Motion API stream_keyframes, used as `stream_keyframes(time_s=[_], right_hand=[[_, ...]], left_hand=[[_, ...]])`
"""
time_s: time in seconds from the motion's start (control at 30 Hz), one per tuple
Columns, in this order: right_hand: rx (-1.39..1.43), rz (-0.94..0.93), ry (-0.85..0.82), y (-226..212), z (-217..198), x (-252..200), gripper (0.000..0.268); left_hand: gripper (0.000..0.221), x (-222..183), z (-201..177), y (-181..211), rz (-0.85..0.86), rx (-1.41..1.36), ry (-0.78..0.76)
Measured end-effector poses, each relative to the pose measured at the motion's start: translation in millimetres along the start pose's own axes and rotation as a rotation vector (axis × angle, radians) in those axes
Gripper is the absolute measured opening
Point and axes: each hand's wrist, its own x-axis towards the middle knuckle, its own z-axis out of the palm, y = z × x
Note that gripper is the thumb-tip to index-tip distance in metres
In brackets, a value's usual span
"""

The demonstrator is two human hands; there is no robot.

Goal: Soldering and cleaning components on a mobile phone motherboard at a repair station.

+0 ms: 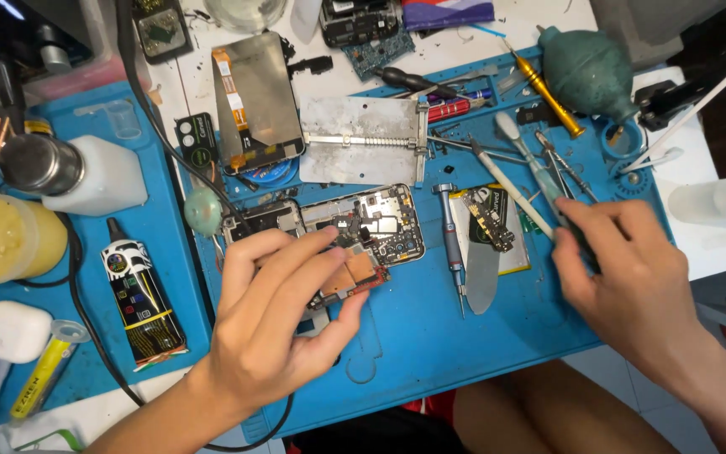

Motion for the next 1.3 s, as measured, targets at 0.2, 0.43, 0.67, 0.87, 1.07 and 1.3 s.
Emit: stream_keyframes(time_s=[0.2,0.43,0.67,0.87,1.07,1.3], right_hand=[[-0.215,-0.063,0.009,-2.9,3.3,20.3,0.021],[-0.252,-0.172,-0.047,-20.6,-18.6,51.0,0.022],[-0.178,-0.151,-0.299,-52.7,-19.1,91.7,0.033],[0.288,-0.116,-0.202,-78.3,-17.8,106.6,0.027],[0.439,0.032,-0.347,-75.6,-2.5,99.6,0.023],[0.827,0.49,-0.633,-91.9,-5.4,100.8,0.059]], left_hand=[[0.035,1.9,-6.8,-3.3,0.003,0.07,0.031],[0.033,-0.1,-2.9,-11.4,0.006,0.067,0.072],[0.038,-10.5,0.1,-17.1,0.06,-0.038,0.001],[0.038,-11.9,-2.0,-20.9,0.056,-0.08,0.019],[0.039,-12.6,-1.7,-25.1,0.024,-0.064,0.09],[0.036,-14.3,1.8,-24.5,0.041,-0.084,0.068]])
